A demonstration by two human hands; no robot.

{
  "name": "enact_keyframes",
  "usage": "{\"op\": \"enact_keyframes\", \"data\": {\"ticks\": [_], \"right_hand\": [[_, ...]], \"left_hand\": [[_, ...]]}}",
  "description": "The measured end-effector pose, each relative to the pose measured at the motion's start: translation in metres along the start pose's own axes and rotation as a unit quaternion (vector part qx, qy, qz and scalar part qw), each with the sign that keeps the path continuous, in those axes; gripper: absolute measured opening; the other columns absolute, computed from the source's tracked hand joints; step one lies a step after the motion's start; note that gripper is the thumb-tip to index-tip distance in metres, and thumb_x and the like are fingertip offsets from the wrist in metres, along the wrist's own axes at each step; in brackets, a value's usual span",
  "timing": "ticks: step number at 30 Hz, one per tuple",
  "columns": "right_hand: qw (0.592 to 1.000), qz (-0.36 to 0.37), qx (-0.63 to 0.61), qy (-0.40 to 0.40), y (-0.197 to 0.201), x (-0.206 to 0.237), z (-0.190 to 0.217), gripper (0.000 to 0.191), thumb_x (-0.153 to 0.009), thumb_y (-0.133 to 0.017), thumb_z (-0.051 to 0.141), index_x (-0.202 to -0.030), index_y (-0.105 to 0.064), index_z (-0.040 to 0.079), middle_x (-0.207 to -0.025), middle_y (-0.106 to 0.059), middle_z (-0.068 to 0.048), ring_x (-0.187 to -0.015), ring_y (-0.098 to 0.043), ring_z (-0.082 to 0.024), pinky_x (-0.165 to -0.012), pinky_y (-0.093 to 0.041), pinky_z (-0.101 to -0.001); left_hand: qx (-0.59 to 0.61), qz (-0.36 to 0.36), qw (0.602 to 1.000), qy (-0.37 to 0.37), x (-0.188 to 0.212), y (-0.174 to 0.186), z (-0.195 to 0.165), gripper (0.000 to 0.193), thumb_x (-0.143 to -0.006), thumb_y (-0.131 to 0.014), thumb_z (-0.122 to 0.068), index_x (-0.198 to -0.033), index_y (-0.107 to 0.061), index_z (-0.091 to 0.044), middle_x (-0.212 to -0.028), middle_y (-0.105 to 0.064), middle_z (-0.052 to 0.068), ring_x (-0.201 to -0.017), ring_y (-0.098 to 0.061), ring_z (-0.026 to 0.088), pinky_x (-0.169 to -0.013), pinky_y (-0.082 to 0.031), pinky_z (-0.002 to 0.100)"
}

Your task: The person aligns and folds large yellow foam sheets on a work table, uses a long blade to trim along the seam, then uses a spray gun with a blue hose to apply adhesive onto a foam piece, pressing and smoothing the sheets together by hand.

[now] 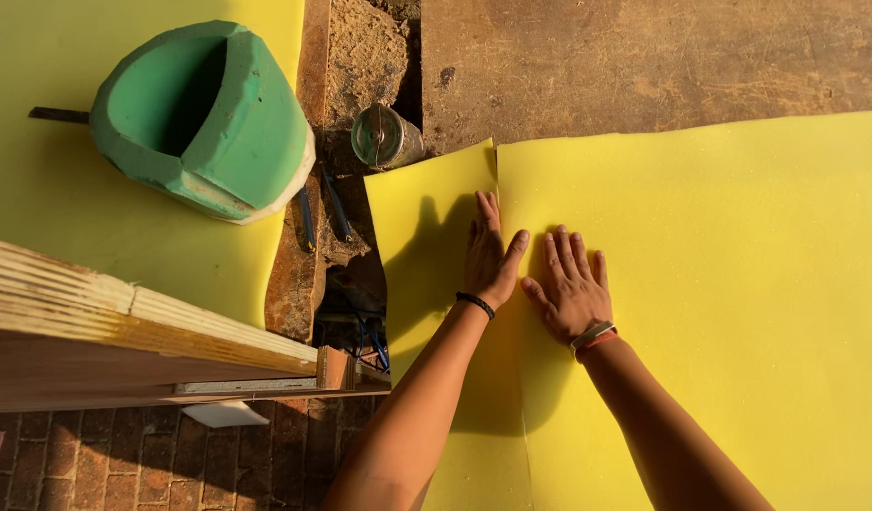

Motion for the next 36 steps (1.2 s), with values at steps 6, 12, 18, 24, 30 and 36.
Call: {"op": "enact_keyframes", "data": {"ticks": [6, 12, 18, 24, 30, 36], "right_hand": [[0.997, -0.013, 0.032, 0.067, 0.002, -0.085, 0.025, 0.07, -0.1, -0.031, 0.044, -0.162, -0.027, 0.011, -0.17, -0.02, -0.009, -0.156, -0.014, -0.028, -0.124, -0.006, -0.0525], [0.994, 0.064, 0.071, 0.056, 0.007, -0.102, 0.038, 0.061, -0.097, -0.031, 0.042, -0.149, -0.049, 0.017, -0.159, -0.039, -0.003, -0.153, -0.02, -0.026, -0.123, -0.005, -0.055], [0.99, 0.048, 0.123, 0.058, 0.019, -0.11, 0.053, 0.061, -0.1, -0.031, 0.045, -0.147, -0.053, 0.013, -0.155, -0.049, -0.004, -0.153, -0.027, -0.025, -0.125, -0.008, -0.0539], [0.994, 0.048, 0.05, 0.088, 0.041, -0.103, 0.061, 0.074, -0.095, -0.046, 0.057, -0.154, -0.041, 0.012, -0.161, -0.036, -0.004, -0.153, -0.023, -0.025, -0.122, -0.006, -0.0554], [0.992, -0.012, -0.081, 0.101, 0.038, 0.006, 0.049, 0.071, -0.097, -0.053, 0.038, -0.161, -0.035, 0.012, -0.168, -0.028, -0.014, -0.155, -0.021, -0.034, -0.123, -0.012, -0.0573], [0.997, 0.009, -0.047, 0.064, 0.023, 0.183, 0.035, 0.067, -0.1, -0.053, 0.038, -0.161, -0.036, 0.014, -0.169, -0.031, -0.013, -0.156, -0.027, -0.034, -0.125, -0.016, -0.0585]], "left_hand": [[0.085, -0.042, 0.995, 0.0, -0.008, -0.013, 0.025, 0.098, -0.104, -0.038, -0.061, -0.163, 0.006, 0.004, -0.175, -0.011, 0.022, -0.163, -0.009, 0.04, -0.13, -0.01, 0.046], [0.107, -0.042, 0.99, 0.077, -0.02, -0.011, 0.02, 0.102, -0.102, -0.039, -0.058, -0.159, 0.009, 0.011, -0.167, -0.033, 0.021, -0.157, -0.021, 0.037, -0.127, -0.015, 0.044], [0.137, -0.016, 0.978, 0.156, -0.029, 0.007, 0.002, 0.108, -0.096, -0.043, -0.063, -0.158, 0.006, 0.011, -0.16, -0.044, 0.019, -0.152, -0.034, 0.034, -0.122, -0.03, 0.039], [0.273, 0.034, 0.956, 0.103, -0.028, 0.044, -0.014, 0.098, -0.101, -0.041, -0.063, -0.166, -0.007, 0.003, -0.171, -0.017, 0.021, -0.158, -0.022, 0.033, -0.124, -0.023, 0.04], [0.188, 0.066, 0.98, 0.027, 0.097, 0.04, -0.036, 0.095, -0.105, -0.039, -0.06, -0.165, 0.001, 0.001, -0.174, -0.01, 0.021, -0.162, -0.01, 0.036, -0.129, -0.014, 0.044], [0.092, 0.098, 0.991, 0.019, 0.253, 0.021, -0.054, 0.093, -0.107, -0.036, -0.061, -0.166, -0.003, 0.001, -0.175, -0.014, 0.023, -0.164, -0.01, 0.038, -0.133, -0.008, 0.046]]}}
Point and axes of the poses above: each hand's wrist, its own x-axis away from the middle knuckle, its own y-axis out of the back of the hand, z = x × y, the point moved 2 cm from there along -x, towards the middle knuckle
